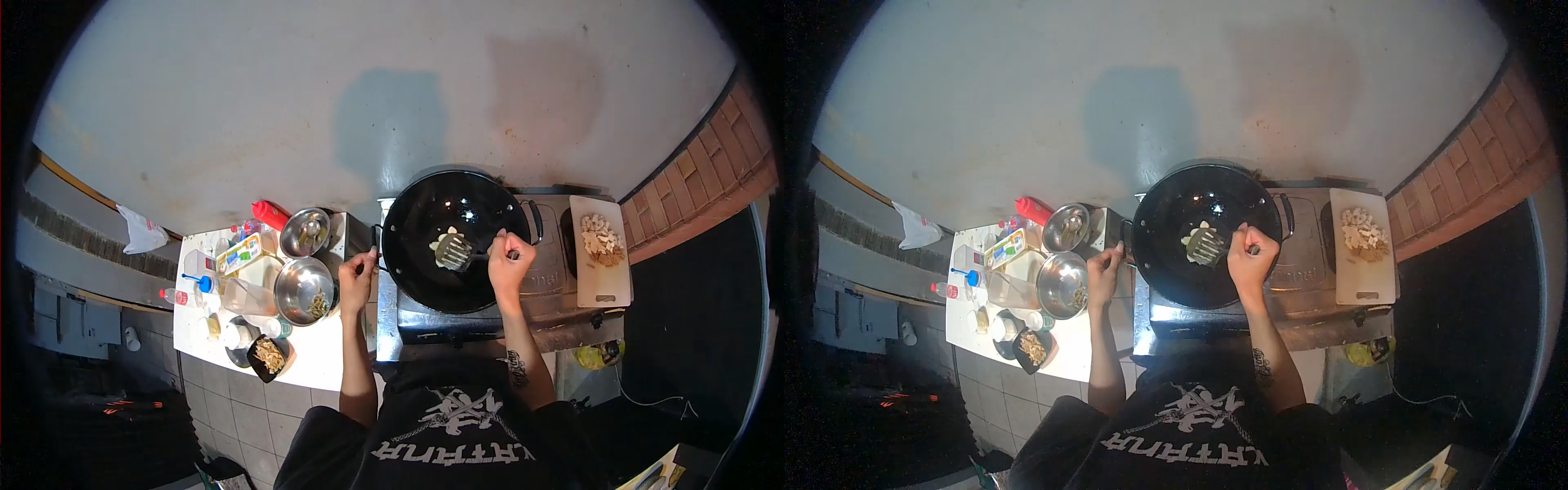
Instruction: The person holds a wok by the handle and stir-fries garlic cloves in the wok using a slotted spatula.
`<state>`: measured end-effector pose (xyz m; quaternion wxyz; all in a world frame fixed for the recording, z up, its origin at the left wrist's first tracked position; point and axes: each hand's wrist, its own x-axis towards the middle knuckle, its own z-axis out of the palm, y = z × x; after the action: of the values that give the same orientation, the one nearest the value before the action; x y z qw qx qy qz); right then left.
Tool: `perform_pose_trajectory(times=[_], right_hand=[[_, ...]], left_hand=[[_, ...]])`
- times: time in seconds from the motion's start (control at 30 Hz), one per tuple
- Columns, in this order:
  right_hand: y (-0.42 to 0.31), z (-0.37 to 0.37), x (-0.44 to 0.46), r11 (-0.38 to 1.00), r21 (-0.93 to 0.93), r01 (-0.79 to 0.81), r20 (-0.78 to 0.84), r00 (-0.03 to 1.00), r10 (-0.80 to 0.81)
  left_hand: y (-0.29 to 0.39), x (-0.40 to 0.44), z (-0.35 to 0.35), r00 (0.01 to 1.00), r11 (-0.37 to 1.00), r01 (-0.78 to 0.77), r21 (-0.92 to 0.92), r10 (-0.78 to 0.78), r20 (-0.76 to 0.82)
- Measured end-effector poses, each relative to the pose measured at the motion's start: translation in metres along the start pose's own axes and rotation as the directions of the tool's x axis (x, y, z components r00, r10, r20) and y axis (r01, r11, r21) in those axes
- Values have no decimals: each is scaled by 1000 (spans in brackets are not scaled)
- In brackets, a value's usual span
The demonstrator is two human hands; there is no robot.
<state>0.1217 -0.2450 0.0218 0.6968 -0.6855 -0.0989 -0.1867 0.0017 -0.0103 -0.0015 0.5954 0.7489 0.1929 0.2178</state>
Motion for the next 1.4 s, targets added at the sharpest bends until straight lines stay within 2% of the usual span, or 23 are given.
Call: perform_pose_trajectory(times=[0.07,0.13,0.3,0.4,0.5,0.6,0.67,0.83,0.97,1.03,1.07,1.13,1.23,1.3,1.37,1.4], right_hand=[[-4,0,1,1000,11,-24,-11,1000,24],[-7,2,3,994,109,-20,-72,997,28],[7,7,4,999,23,-29,-92,995,31],[6,5,-1,996,-8,-86,-84,993,85],[13,2,2,999,-26,-41,-83,996,39],[11,0,6,999,39,-29,-86,996,32],[8,-3,7,985,162,-60,-100,992,77],[-1,-16,23,980,194,-32,-113,992,55],[-17,-25,34,994,104,-32,-82,996,40],[-31,-28,41,986,-78,145,29,989,-143],[-42,-30,44,987,-79,143,25,990,-142],[-63,-29,48,946,-199,256,246,948,-205],[-62,-21,51,938,-173,300,316,919,-236],[-45,-14,48,941,-174,290,342,914,-218],[-20,-5,39,974,-108,199,242,956,-168],[5,-2,35,996,-20,88,211,974,-82]], left_hand=[[3,0,0,1000,999,20,29,-20,-9],[3,-1,0,999,997,42,58,-42,-14],[-2,0,-3,1000,989,28,147,-30,10],[0,-1,0,999,994,-14,110,17,-28],[-1,-1,2,1000,996,-7,83,9,-26],[-4,0,1,1000,998,-5,55,6,-19],[-5,-1,2,1000,999,-9,45,10,-25],[-3,-2,3,998,997,-13,76,17,-57],[0,-2,2,999,995,-21,93,25,-44],[0,-2,3,999,994,-15,109,20,-45],[-4,-1,2,999,996,-7,89,11,-39],[-4,-1,2,1000,997,0,72,2,-30],[6,-2,3,1000,998,-2,60,4,-28],[15,-5,1,998,989,61,137,-58,-23],[5,-3,1,999,994,32,107,-29,-29],[1,-2,2,1000,997,1,77,2,-31]])
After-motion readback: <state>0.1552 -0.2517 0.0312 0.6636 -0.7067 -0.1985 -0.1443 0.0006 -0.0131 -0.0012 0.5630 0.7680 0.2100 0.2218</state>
